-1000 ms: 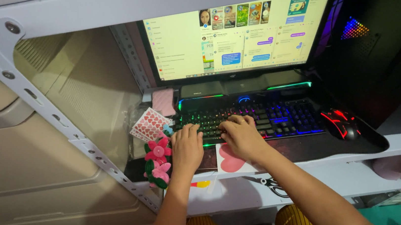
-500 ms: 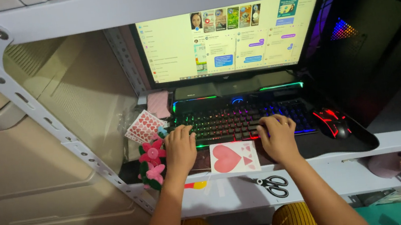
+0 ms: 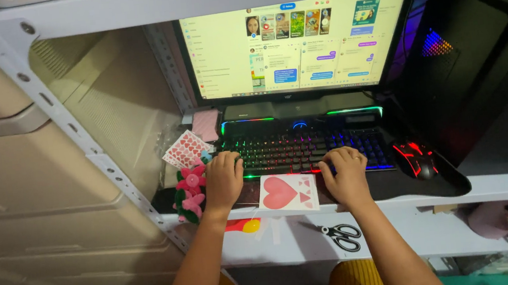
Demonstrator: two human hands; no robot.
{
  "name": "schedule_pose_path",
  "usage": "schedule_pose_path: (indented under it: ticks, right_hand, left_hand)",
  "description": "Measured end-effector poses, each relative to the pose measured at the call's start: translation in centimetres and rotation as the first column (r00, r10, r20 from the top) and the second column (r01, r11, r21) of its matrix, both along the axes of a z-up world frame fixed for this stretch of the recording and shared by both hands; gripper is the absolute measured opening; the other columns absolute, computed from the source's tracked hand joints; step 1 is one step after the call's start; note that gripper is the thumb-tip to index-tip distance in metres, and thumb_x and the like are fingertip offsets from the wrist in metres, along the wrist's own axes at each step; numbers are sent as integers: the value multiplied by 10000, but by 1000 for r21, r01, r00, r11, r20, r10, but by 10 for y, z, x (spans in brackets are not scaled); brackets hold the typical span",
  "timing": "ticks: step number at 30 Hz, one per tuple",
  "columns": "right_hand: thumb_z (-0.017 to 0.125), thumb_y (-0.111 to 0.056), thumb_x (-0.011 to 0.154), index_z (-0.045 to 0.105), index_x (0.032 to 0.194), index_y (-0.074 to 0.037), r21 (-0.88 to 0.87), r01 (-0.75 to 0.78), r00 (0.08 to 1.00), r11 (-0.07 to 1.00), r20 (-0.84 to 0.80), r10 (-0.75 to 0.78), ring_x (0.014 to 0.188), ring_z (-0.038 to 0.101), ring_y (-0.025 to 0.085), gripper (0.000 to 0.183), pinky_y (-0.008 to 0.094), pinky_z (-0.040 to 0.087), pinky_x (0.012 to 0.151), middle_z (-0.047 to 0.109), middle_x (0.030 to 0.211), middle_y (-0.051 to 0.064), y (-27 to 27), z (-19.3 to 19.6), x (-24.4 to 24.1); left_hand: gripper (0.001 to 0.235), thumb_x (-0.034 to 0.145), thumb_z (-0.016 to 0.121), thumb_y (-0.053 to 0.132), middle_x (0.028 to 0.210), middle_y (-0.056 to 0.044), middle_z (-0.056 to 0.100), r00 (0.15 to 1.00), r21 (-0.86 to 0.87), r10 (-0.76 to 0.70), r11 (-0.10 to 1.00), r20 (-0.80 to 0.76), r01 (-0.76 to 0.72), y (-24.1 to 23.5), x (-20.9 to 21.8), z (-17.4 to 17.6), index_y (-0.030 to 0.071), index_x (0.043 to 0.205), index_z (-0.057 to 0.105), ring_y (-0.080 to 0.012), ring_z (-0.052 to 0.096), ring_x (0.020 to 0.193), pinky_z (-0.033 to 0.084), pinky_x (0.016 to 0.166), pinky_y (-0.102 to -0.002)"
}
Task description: Cutting heart-shaped stickers from a sheet using scissors and typing on a keyboard at a computer workstation.
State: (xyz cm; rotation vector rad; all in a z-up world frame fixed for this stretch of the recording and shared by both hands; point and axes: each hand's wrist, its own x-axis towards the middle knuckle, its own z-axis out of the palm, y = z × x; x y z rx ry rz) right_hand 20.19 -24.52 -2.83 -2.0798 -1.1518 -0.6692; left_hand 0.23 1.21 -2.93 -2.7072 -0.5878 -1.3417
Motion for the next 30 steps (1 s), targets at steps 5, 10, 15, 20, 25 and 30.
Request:
schedule_pose_path:
  ticks: [5, 10, 15, 20, 25, 30]
  right_hand:
    - [681, -380, 938, 692, 969, -238, 3, -6, 1000, 1000, 26, 6, 1110, 617, 263, 146, 496, 399, 1040, 691, 1022, -20, -1, -1, 1]
    - [689, -382, 923, 696, 963, -234, 1, 0, 1000, 1000, 10, 0, 1091, 633, 261, 154, 486, 423, 1016, 698, 1027, -15, -4, -5, 2]
    - [698, -375, 917, 688, 952, -234, -8, -17, 1000, 1000, 24, 18, 1118, 610, 256, 146, 473, 431, 987, 687, 1044, -25, -1, -10, 7]
    - [705, -338, 911, 686, 941, -247, 33, -19, 999, 999, 34, 18, 1134, 607, 254, 98, 463, 442, 971, 686, 1039, -43, -2, -9, 7]
    - [729, -219, 918, 703, 914, -234, 188, -87, 993, 978, -66, 101, 1079, 635, 242, 30, 401, 452, 918, 706, 980, -62, -6, 0, 2]
    - [761, -141, 937, 746, 923, -163, 449, -175, 928, 876, -223, 299, 908, 716, 260, 30, 373, 534, 869, 755, 888, 28, -33, -5, -18]
  left_hand:
    - [174, 1029, 569, 291, 1007, -16, 604, 1000, 3, 21, 1000, -14, -21, -7, -4, 6, 161, 1116, 646, -235, 672, 908, 499, 815, -395]
    - [171, 1033, 529, 226, 1020, -23, 605, 998, -37, 1, 999, -56, -3, -13, -7, 12, 149, 1140, 637, -247, 671, 927, 496, 823, -397]
    - [205, 974, 546, 133, 1024, -32, 612, 1000, 5, -10, 1000, -2, 10, -11, -7, 13, 145, 1156, 640, -257, 670, 935, 490, 809, -394]
    - [215, 968, 553, 158, 1032, -40, 605, 996, 16, -69, 998, 51, 68, -16, -15, 8, 165, 1166, 637, -272, 650, 964, 475, 812, -421]
    - [380, 843, 805, 356, 850, 3, 634, 986, -130, 6, 991, 166, 16, -69, -26, -1, 192, 1135, 624, -238, 657, 842, 509, 750, -398]
    - [784, 783, 805, 447, 1239, -137, 648, 955, -585, -31, 796, -295, -155, -112, -29, 37, 116, 1428, 506, -375, 575, 1197, 468, 940, -516]
